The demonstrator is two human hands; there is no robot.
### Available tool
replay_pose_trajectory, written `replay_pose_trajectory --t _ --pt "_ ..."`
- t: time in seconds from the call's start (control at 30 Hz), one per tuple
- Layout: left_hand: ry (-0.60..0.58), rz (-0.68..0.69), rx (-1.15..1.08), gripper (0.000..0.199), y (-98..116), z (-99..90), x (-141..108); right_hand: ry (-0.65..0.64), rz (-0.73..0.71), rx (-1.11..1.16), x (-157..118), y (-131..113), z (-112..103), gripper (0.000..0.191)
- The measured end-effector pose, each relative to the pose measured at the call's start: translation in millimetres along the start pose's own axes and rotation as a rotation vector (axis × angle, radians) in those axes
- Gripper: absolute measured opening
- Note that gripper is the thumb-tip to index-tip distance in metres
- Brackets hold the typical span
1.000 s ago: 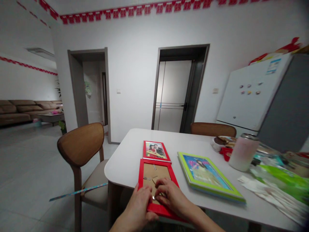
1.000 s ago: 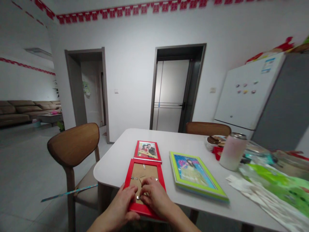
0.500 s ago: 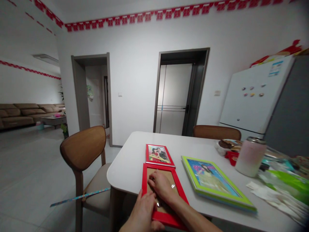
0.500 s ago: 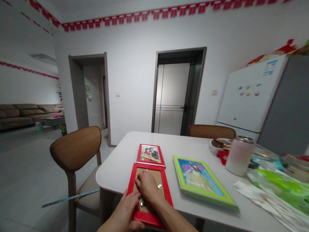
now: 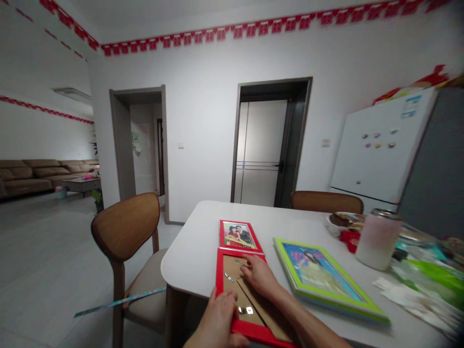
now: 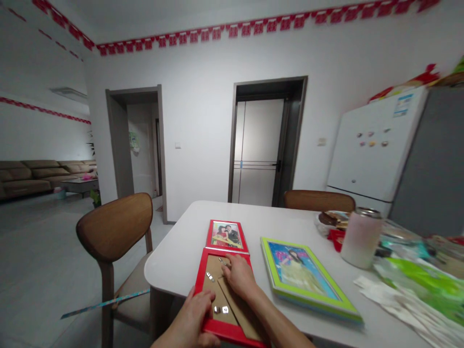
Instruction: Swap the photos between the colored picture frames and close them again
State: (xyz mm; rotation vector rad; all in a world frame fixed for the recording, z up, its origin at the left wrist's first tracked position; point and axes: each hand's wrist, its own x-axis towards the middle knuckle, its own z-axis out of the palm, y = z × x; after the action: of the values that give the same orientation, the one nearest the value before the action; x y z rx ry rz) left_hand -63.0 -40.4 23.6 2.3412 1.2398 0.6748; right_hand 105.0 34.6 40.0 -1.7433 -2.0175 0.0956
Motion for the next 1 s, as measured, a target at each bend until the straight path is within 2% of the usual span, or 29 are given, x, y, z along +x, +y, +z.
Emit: replay_pose_trajectory --t 0.17,0.23,0.33,0.47,0.6,0.7,0.77,0.83,0.9,1.0 --pt "-0.011 -0.031 -0.018 0.066 1.9 1.1 0.9 -0.134 -0.081 0.023 -40.1 12.9 -15.4 0.028" --pt "-0.001 -0.034 -0.018 0.065 3.1 2.1 0.5 -0.116 -0.082 0.038 -47.0 13.5 -15.4 0.032" --pt "-0.005 -0.023 -0.034 0.064 3.8 3.1 0.5 -0.077 -0.054 0.066 -42.9 10.3 -18.1 0.036" --pt "0.144 -0.072 -0.207 0.067 5.6 0.4 6.4 -0.122 -0.026 0.066 -29.6 -0.5 -37.2 0.028" --pt "0.334 -0.137 -0.348 0.061 3.8 -7.5 21.1 -0.108 -0.039 0.077 -21.3 -26.7 -56.2 0.024" --pt "0.569 -0.217 -0.514 0.047 -10.7 -18.6 29.6 -0.090 -0.091 0.227 -15.7 -45.8 -57.5 0.031" --pt "0.656 -0.294 -0.613 0.042 -27.4 -28.3 29.4 -0.067 -0.114 0.349 -12.4 -47.4 -54.0 0.038" --pt "0.681 -0.363 -0.650 0.039 -47.0 -38.0 24.2 -0.021 -0.102 0.371 -11.5 -36.2 -49.4 0.040" --pt "0.699 -0.423 -0.656 0.037 -66.5 -45.7 16.6 0.014 -0.072 0.270 -15.0 -15.3 -44.7 0.039" --pt "0.723 -0.513 -0.657 0.036 -91.4 -52.7 6.4 -0.039 -0.058 0.055 -30.3 16.0 -37.2 0.035"
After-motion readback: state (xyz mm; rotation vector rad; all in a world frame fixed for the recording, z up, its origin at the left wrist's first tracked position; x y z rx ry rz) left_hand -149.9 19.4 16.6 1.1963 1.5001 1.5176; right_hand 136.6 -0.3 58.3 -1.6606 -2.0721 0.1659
